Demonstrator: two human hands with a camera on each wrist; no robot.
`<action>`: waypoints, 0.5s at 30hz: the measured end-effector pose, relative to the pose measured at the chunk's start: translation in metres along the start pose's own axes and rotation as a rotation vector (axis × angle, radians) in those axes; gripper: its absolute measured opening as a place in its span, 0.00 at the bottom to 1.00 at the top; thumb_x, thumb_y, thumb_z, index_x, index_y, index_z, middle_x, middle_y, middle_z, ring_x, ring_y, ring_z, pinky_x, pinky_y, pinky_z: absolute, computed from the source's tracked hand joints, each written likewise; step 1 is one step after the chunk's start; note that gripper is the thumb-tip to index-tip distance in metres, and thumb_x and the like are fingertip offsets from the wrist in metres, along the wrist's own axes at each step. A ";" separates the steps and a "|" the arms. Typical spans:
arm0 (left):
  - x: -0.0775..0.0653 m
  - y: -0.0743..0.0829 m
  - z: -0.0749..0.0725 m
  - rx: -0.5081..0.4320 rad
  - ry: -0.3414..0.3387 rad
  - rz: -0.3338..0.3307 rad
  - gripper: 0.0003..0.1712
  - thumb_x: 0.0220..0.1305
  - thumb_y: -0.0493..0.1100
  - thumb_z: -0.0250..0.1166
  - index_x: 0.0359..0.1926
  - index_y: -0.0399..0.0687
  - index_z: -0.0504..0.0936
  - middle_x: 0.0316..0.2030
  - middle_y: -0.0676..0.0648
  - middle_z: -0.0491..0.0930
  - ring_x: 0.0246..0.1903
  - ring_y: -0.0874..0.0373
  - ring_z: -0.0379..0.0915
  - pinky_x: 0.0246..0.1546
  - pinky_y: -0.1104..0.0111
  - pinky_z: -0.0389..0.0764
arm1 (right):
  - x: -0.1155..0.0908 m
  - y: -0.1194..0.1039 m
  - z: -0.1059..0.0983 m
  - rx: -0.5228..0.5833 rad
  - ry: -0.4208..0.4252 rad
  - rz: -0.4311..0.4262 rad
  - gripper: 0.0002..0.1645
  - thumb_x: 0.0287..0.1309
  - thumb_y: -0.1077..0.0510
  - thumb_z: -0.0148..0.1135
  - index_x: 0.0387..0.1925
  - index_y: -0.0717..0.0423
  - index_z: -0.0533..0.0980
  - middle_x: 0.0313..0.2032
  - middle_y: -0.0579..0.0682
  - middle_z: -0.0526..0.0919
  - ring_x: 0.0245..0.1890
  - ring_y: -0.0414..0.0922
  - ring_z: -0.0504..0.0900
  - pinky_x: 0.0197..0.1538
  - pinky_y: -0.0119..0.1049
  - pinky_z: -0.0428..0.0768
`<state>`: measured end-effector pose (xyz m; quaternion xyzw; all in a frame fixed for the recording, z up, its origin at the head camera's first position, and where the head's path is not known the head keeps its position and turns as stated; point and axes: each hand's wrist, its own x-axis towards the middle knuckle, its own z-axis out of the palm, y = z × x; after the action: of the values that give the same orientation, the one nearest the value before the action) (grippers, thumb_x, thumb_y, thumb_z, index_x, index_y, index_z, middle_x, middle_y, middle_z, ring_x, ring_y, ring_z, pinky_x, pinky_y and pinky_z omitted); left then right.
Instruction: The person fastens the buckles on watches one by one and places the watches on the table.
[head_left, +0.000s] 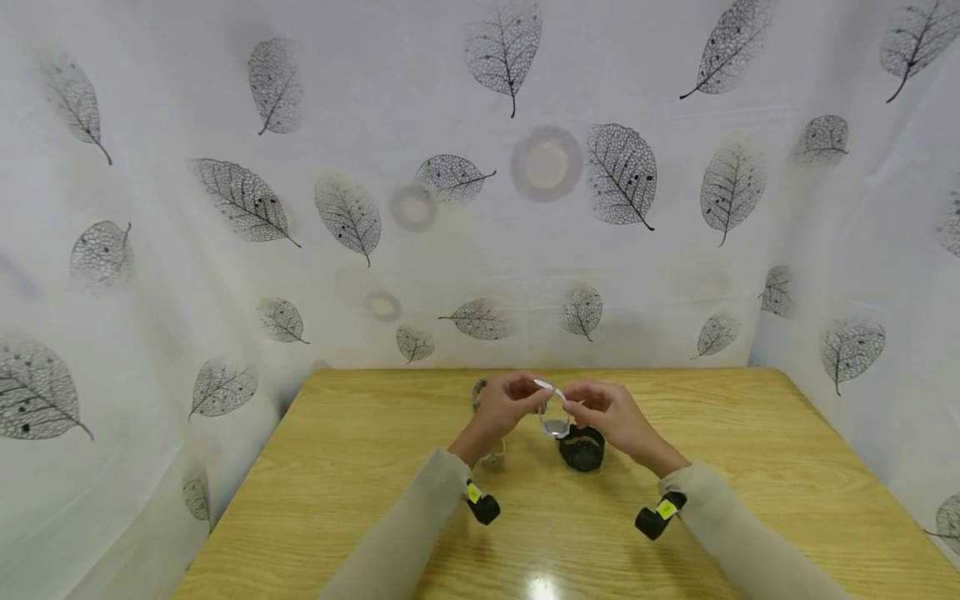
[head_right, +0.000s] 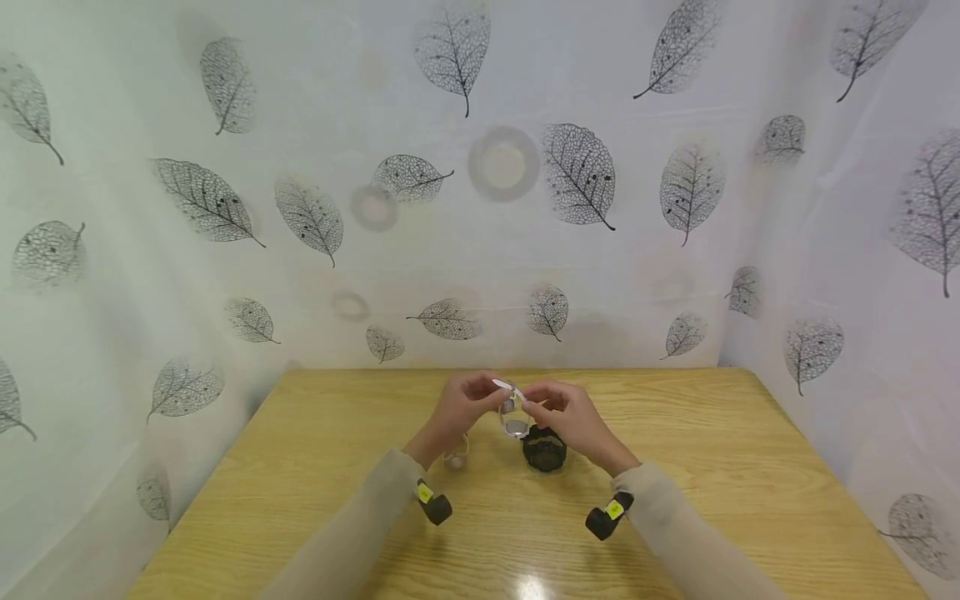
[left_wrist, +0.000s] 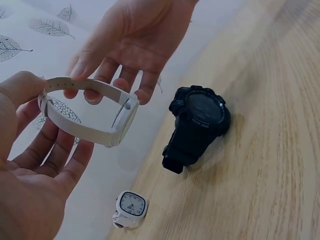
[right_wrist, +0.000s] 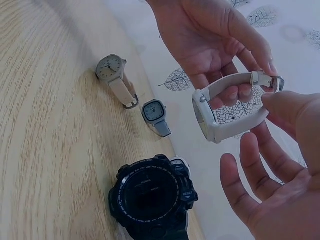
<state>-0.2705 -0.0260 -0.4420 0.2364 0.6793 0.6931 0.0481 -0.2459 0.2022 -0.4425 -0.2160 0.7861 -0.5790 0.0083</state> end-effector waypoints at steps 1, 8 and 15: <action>0.000 0.000 0.001 0.004 -0.007 0.004 0.11 0.70 0.40 0.69 0.48 0.37 0.86 0.38 0.32 0.84 0.31 0.55 0.80 0.39 0.65 0.85 | 0.000 0.000 0.000 -0.007 0.003 -0.003 0.15 0.71 0.53 0.66 0.54 0.54 0.83 0.45 0.53 0.87 0.40 0.62 0.84 0.42 0.53 0.87; 0.000 -0.004 0.004 0.020 -0.017 0.027 0.10 0.70 0.41 0.69 0.46 0.38 0.86 0.37 0.41 0.87 0.31 0.51 0.80 0.35 0.68 0.83 | 0.001 -0.001 0.003 -0.050 0.018 -0.008 0.16 0.71 0.52 0.65 0.54 0.54 0.83 0.44 0.54 0.87 0.36 0.55 0.85 0.42 0.51 0.87; 0.000 -0.005 0.001 -0.027 -0.004 -0.013 0.11 0.70 0.44 0.69 0.46 0.41 0.87 0.37 0.43 0.86 0.34 0.47 0.81 0.44 0.58 0.86 | 0.000 0.000 0.005 -0.007 -0.037 -0.020 0.15 0.72 0.56 0.64 0.55 0.56 0.81 0.46 0.59 0.85 0.37 0.58 0.84 0.40 0.52 0.87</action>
<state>-0.2709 -0.0248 -0.4468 0.2326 0.6715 0.7013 0.0570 -0.2451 0.1977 -0.4442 -0.2344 0.7857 -0.5723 0.0162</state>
